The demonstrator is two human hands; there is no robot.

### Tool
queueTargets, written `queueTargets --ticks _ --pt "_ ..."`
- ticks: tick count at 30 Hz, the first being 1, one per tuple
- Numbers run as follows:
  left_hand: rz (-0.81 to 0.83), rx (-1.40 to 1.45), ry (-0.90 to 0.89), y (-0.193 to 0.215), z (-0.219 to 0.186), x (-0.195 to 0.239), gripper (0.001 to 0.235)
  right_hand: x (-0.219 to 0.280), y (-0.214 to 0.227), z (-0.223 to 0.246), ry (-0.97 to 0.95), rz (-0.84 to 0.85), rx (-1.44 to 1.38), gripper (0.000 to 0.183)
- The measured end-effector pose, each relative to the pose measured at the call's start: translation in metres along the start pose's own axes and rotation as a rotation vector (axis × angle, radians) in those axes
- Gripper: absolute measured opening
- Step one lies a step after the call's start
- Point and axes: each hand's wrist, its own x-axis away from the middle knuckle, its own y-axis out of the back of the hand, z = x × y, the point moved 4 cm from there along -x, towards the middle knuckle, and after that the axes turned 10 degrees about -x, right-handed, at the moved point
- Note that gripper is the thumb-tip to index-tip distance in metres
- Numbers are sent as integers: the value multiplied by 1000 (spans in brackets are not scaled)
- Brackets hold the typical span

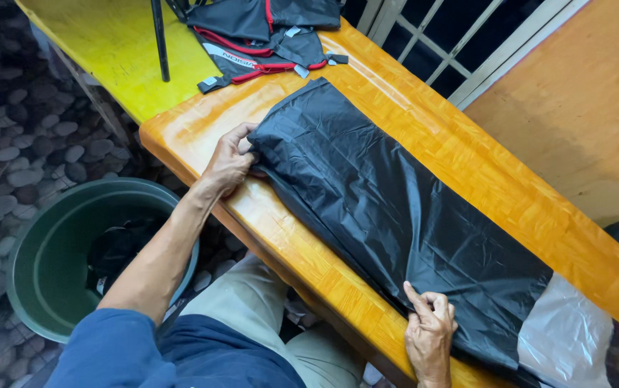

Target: The person folds a large black tarp on a wooden table, repeatedly folding it in half and smoothing it out. They then roll the folded tarp tightly into a compact bundle and place it into a small black drawstring bag.

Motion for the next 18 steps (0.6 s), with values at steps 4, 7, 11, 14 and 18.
queueTargets --ticks 4,7,11,14,18 --pt "30 -12 -194 22 29 -17 46 2 0 8 22 -59 31 65" --pt "137 10 -14 18 15 -7 47 5 0 13 41 -106 26 64" --pt "160 -82 23 13 -6 1 38 2 -3 8 34 -112 22 63" --pt "-5 -92 -8 26 8 -11 29 4 -5 5 18 -118 16 60" --pt "-221 -243 -167 24 -23 -11 10 4 -5 7 -7 -128 48 60"
